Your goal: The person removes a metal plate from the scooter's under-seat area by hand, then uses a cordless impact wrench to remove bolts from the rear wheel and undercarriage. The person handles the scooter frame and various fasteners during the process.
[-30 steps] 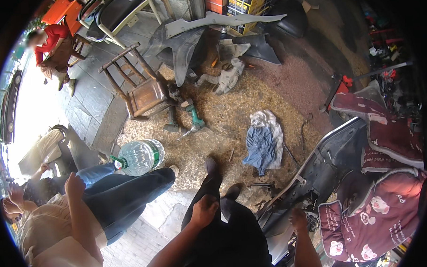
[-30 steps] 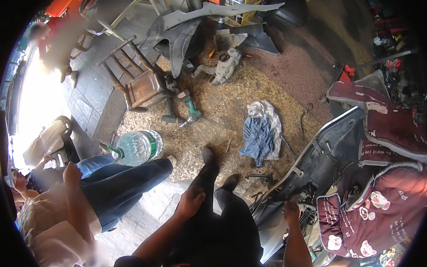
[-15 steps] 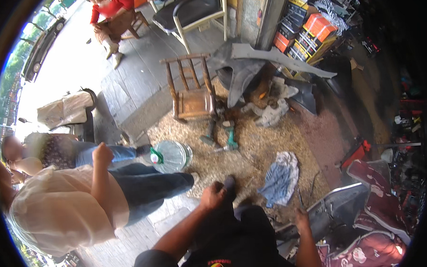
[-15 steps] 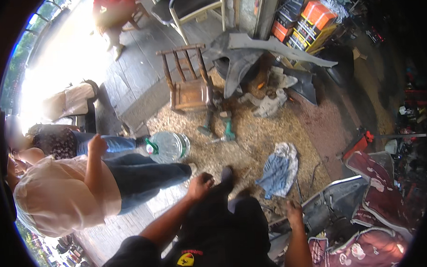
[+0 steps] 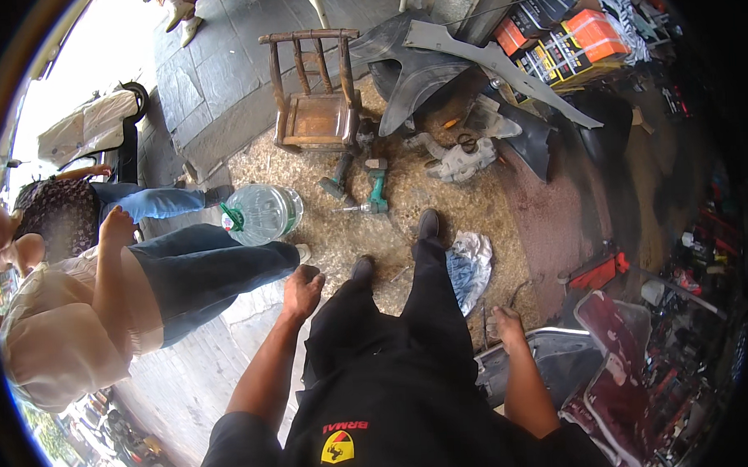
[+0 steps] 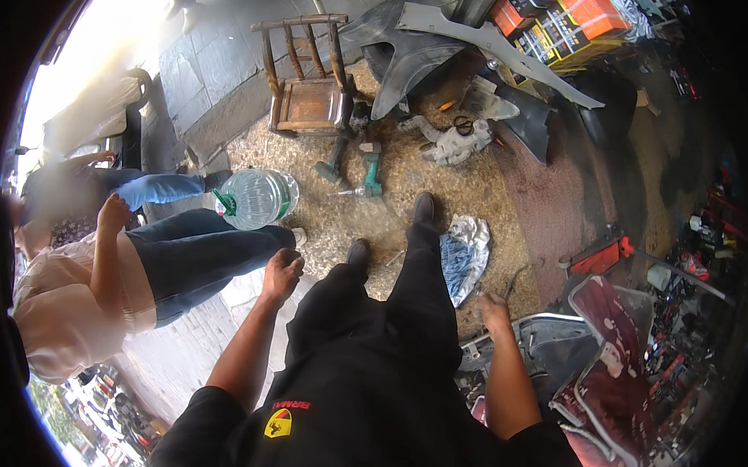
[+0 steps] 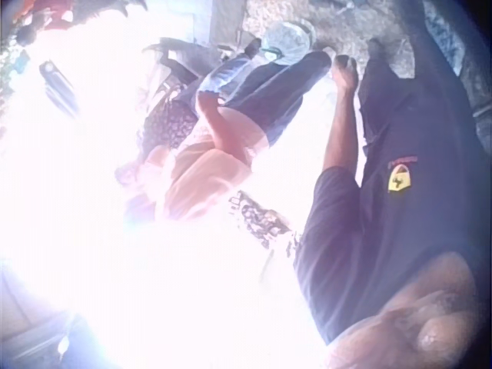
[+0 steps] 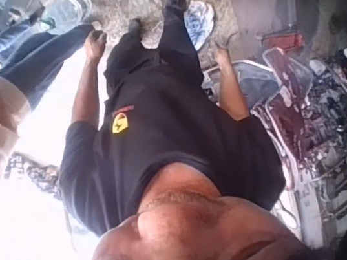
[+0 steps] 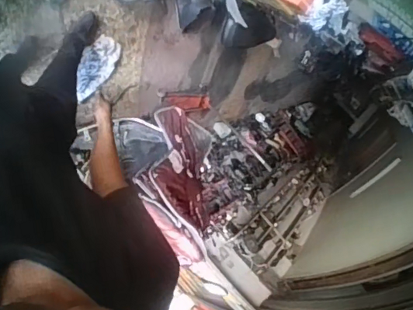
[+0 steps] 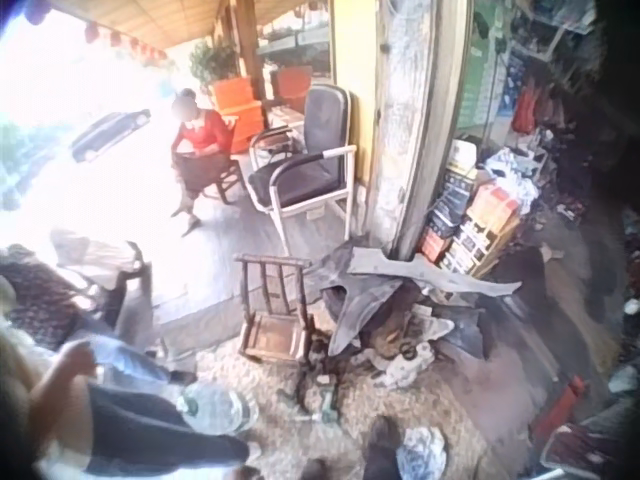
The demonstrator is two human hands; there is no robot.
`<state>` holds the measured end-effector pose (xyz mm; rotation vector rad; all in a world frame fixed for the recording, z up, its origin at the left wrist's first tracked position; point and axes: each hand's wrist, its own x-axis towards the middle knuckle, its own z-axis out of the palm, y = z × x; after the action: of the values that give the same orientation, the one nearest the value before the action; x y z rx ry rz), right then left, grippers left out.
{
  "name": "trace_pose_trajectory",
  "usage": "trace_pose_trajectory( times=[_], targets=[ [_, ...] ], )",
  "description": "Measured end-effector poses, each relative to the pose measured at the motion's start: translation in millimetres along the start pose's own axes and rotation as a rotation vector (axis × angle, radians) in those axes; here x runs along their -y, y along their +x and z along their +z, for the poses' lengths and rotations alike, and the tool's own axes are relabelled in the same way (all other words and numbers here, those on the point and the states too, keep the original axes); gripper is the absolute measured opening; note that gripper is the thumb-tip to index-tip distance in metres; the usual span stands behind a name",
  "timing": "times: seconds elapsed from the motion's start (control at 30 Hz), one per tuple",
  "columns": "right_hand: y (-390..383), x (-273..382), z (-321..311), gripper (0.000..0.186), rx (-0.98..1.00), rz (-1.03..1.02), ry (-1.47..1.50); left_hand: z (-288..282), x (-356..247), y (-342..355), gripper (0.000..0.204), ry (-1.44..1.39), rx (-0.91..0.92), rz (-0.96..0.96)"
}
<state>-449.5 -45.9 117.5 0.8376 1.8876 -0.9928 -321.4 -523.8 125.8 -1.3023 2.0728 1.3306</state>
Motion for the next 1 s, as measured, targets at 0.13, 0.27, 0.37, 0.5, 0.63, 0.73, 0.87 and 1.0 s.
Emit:
trace_pose_trajectory(
  times=[0.13, 0.27, 0.37, 0.5, 0.63, 0.73, 0.87, 1.0],
  targets=[
    [49, 77, -25, 0.034, 0.083, -0.078, -0.115, 19, -18, -11, 0.031, -0.057, -0.069, -0.102],
    [87, 163, -51, 0.030, 0.110, -0.179, -0.234, 47, -47, -26, 0.030, -0.170, -0.094, -0.176],
    [112, 210, -63, 0.031, 0.105, -0.296, -0.415, 63, -58, -44, 0.026, -0.386, -0.127, -0.266],
    [126, 248, -57, 0.029, 0.136, -0.312, -0.369, 72, -57, -57, 0.024, -0.492, -0.157, -0.361],
    [118, 269, -27, 0.033, 0.212, -0.317, -0.513, 78, -40, -57, 0.026, -0.573, -0.184, -0.393],
    [100, 281, -4, 0.033, 0.245, -0.308, -0.568, 81, -23, -50, 0.029, -0.490, -0.217, -0.398],
    [80, 302, 30, 0.031, 0.265, -0.321, -0.706, 79, 0, -47, 0.029, -0.641, -0.287, -0.408],
    [68, 325, 67, 0.029, 0.305, -0.397, -0.792, 69, 20, -60, 0.029, -0.711, -0.362, -0.492]
  ],
)
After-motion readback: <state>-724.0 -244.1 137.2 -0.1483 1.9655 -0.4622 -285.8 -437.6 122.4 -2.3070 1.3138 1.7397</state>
